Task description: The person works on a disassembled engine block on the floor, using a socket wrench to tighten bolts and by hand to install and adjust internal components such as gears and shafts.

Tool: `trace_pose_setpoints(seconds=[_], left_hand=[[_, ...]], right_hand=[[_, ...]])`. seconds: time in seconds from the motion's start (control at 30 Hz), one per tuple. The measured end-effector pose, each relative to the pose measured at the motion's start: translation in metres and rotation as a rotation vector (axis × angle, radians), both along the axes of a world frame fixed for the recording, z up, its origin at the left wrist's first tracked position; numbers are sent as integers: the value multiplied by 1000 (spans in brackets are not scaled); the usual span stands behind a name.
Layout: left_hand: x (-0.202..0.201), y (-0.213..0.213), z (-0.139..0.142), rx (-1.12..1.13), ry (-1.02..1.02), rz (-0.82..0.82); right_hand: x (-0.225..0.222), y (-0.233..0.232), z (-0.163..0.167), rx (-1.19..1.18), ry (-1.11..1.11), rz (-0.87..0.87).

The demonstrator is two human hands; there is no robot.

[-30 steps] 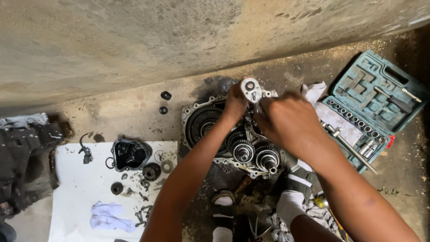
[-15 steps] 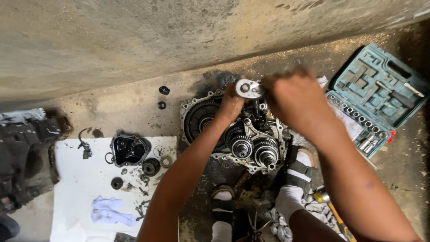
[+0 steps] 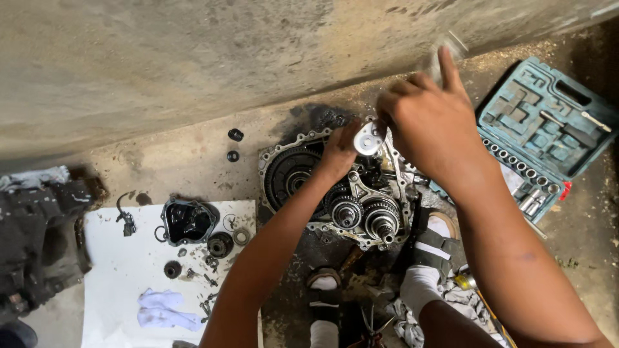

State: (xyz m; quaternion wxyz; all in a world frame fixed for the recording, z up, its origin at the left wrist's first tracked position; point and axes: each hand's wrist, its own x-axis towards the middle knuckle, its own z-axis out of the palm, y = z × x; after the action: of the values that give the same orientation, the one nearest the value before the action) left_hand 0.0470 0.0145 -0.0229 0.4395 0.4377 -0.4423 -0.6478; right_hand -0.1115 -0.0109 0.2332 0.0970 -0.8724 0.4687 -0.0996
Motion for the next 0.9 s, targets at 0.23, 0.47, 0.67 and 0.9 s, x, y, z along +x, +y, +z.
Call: trace_pose_setpoints(seconds=[0.23, 0.47, 0.67, 0.9], left_hand=[[0, -21, -14, -252, -226, 182], [3, 0, -14, 93, 401, -16], [-5, -19, -8, -18, -92, 162], [-2, 1, -17, 87, 261, 69]], right_hand=[[-2, 24, -16, 560, 428, -113], [-6, 0, -13, -131, 92, -121], [2, 25, 2, 647, 290, -155], [5, 1, -2, -107, -56, -25]])
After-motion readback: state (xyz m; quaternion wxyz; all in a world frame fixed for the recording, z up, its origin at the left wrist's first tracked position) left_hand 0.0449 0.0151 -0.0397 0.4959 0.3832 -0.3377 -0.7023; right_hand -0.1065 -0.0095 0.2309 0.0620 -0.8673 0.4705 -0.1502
